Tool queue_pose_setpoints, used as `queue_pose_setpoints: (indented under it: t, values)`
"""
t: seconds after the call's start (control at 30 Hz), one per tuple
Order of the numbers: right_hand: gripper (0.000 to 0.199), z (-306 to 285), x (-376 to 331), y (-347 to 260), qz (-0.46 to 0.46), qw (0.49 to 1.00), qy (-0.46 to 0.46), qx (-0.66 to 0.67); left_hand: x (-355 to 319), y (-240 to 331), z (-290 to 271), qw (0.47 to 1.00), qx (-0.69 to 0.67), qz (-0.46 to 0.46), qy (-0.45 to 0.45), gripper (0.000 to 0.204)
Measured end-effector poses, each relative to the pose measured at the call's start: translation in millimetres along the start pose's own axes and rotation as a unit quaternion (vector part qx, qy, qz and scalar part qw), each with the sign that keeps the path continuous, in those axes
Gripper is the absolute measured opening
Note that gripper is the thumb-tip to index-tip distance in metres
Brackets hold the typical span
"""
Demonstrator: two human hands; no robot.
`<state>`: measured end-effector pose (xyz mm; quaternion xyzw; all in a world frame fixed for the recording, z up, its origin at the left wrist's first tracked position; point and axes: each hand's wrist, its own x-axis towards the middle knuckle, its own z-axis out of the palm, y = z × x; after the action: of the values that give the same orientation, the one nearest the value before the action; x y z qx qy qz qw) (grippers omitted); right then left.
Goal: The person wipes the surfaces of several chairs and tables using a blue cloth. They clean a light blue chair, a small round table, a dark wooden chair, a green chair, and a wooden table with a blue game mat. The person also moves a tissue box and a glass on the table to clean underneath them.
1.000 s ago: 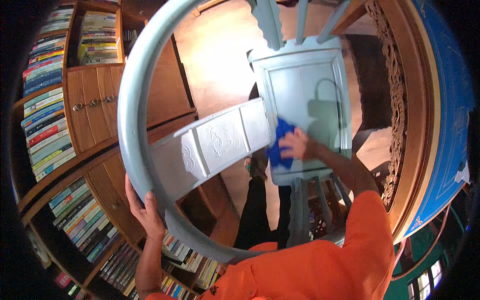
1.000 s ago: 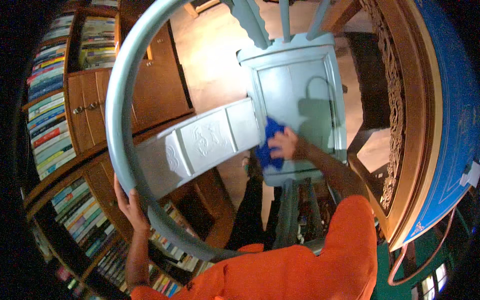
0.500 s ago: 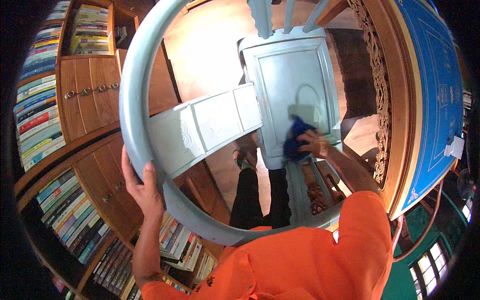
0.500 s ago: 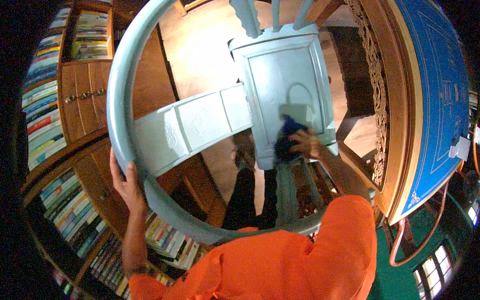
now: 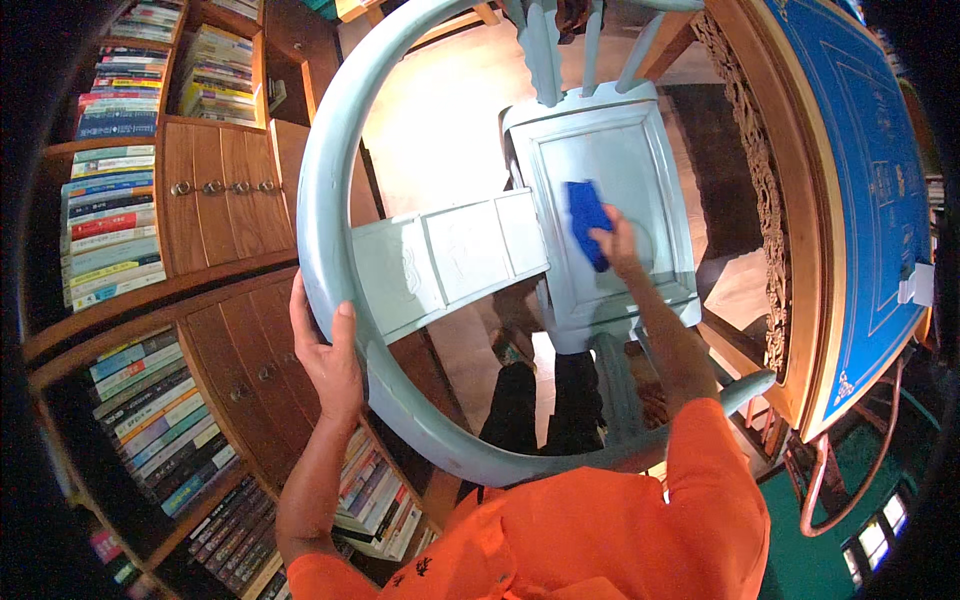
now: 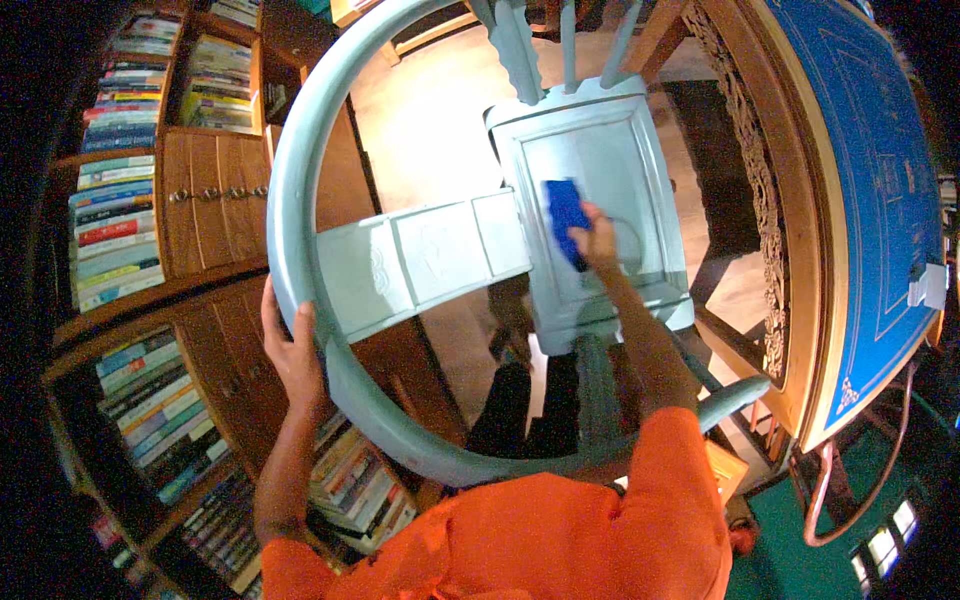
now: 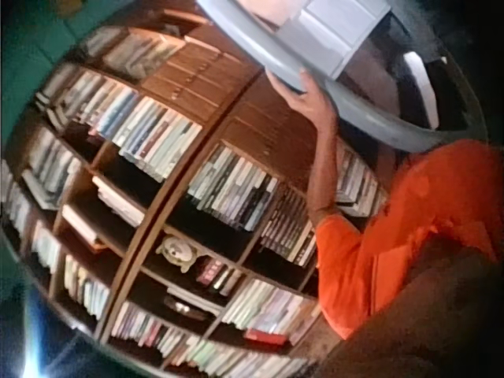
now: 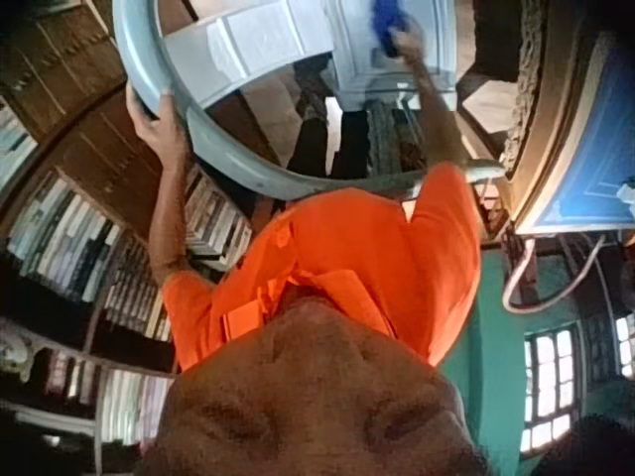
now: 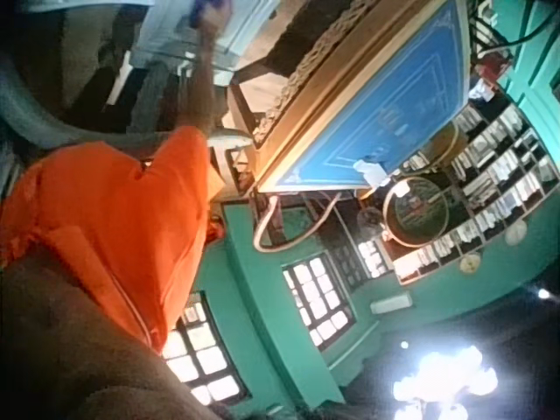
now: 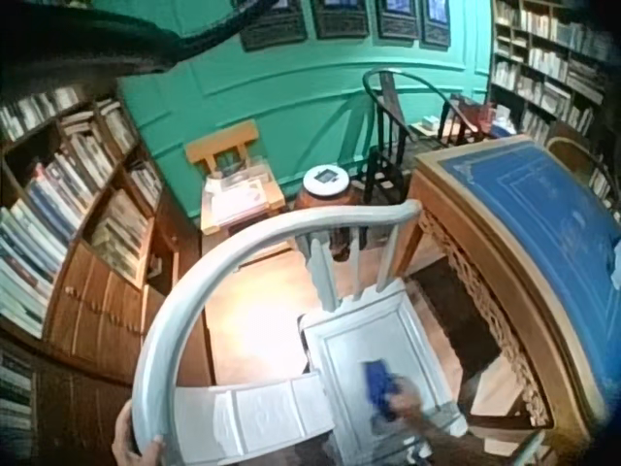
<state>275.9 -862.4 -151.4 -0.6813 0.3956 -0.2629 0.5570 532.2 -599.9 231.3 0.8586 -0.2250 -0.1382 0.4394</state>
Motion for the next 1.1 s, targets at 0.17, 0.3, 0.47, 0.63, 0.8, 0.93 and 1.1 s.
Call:
queue_pose_setpoints:
  t: [0.17,0.3,0.47,0.63,0.8,0.93,1.1]
  values:
    - [0.055,143.1,-12.5,-87.0,0.076,0.965,0.055,-0.245,-1.1,0.7,3.7,1.0,0.017,0.005,0.01,0.058]
    - [0.056,137.5,-56.6,-168.4,0.046,0.986,-0.132,-0.089,-3.4,-2.8,-0.3,1.0,-0.013,-0.012,0.011,0.058]
    - [0.058,141.7,-57.6,-251.6,-0.114,0.983,-0.141,-0.033,-5.4,-4.4,-0.1,1.0,-0.015,-0.001,0.012,0.059]
    - [0.053,145.5,3.2,-135.5,0.111,0.974,0.028,-0.194,-1.9,2.2,3.2,1.0,-0.018,0.006,0.007,0.06]
    - [0.053,162.0,-17.9,-194.3,0.037,0.993,-0.056,-0.094,-2.1,-4.6,-0.1,1.0,0.005,0.013,0.005,0.06]
    - [0.055,161.4,-49.9,-311.9,-0.116,0.98,-0.115,0.115,-3.4,-4.4,2.3,0.998,-0.059,0.0,0.026,0.056]
    - [0.061,153.0,-89.6,-330.9,-0.206,0.964,-0.136,0.093,-1.8,-14.0,-0.4,0.994,-0.106,-0.02,0.029,0.047]
